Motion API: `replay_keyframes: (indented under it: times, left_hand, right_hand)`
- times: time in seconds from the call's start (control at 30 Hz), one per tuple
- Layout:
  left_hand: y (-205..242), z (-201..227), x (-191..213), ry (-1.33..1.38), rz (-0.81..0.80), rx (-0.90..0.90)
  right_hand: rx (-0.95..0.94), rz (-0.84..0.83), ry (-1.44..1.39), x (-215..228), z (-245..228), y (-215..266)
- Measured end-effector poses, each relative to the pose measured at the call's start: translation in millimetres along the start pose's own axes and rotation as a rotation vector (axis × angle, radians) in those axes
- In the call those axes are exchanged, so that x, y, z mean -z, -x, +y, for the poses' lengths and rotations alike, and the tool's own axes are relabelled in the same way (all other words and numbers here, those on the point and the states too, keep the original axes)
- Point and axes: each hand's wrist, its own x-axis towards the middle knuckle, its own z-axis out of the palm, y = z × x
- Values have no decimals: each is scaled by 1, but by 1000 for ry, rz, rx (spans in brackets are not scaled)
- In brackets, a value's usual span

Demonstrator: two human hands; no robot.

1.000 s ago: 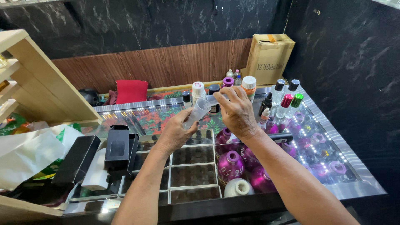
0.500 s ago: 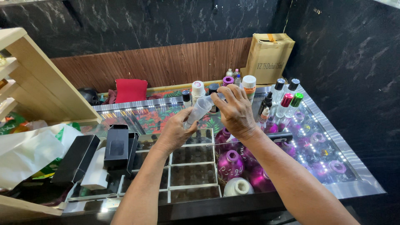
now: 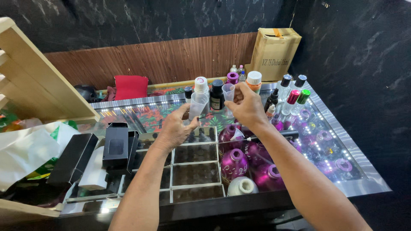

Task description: The person transfers liquid fragrance from a plastic cup into a small bottle using a syringe, then attaches a nozzle and a cap to the bottle.

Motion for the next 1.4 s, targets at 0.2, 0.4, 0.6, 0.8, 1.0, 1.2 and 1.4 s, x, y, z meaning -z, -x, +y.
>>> replay_keyframes:
  times: [0.2,0.4,0.6,0.8,1.0,1.2,1.4]
  left_hand:
    - [0,0,1,-4,21,-3]
    - [2,6,4,11,-6,14]
    - [1,0,4,-1,-27,5]
    - [4,9,11,7,-52,7]
    - [8,10,12,-12,-39,6]
    - [10,10,14,-3,-70,11]
    - [6,7,13,-39,-85,55]
  right_hand:
    - [-11,-33,102,0,23,-7]
    - [-11,-67,126,0,25,-8]
    - [-20,-123,177,-2,36,-13]
    - [-43,-160,168,4,32,-5]
    - [-85,-204,203,14,29,-5]
    - [-119,-231,272,29,19,-9]
    - [-131,-349,486,51,17,-14]
